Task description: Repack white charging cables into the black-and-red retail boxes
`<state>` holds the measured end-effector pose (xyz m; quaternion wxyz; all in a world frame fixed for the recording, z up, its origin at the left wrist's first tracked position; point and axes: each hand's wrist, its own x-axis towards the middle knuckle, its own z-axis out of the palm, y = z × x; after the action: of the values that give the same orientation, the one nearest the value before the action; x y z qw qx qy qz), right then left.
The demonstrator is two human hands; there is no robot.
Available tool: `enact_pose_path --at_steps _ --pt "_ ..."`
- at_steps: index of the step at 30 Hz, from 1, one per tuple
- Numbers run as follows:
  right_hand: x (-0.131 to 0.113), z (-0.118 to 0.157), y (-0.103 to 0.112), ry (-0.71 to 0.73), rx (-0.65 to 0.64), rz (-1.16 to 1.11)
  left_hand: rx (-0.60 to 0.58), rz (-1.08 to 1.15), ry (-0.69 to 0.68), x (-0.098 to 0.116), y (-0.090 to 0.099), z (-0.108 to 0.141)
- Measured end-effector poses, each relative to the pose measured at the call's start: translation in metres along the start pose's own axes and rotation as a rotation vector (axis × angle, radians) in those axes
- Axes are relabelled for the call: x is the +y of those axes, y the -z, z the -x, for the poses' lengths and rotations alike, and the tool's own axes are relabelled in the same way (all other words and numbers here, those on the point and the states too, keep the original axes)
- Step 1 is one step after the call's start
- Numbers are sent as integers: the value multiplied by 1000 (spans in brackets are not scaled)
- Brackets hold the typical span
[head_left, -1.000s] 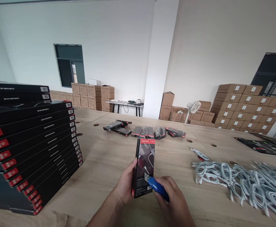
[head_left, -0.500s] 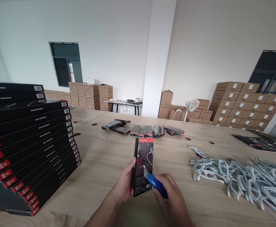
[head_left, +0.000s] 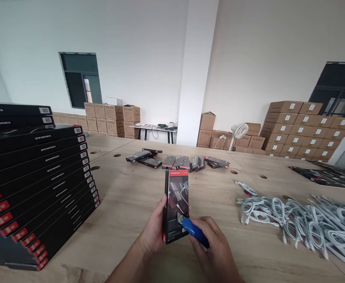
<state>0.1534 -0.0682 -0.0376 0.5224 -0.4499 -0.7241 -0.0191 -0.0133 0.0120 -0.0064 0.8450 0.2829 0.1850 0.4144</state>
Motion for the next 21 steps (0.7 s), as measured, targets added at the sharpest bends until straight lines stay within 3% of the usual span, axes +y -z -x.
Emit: enact_pose_path --at_steps 15,21 --pt "-1 2 -1 -21 -21 -16 13 -7 5 -4 1 0" --pt "2 2 -1 -73 132 0 71 -71 127 -10 -9 0"
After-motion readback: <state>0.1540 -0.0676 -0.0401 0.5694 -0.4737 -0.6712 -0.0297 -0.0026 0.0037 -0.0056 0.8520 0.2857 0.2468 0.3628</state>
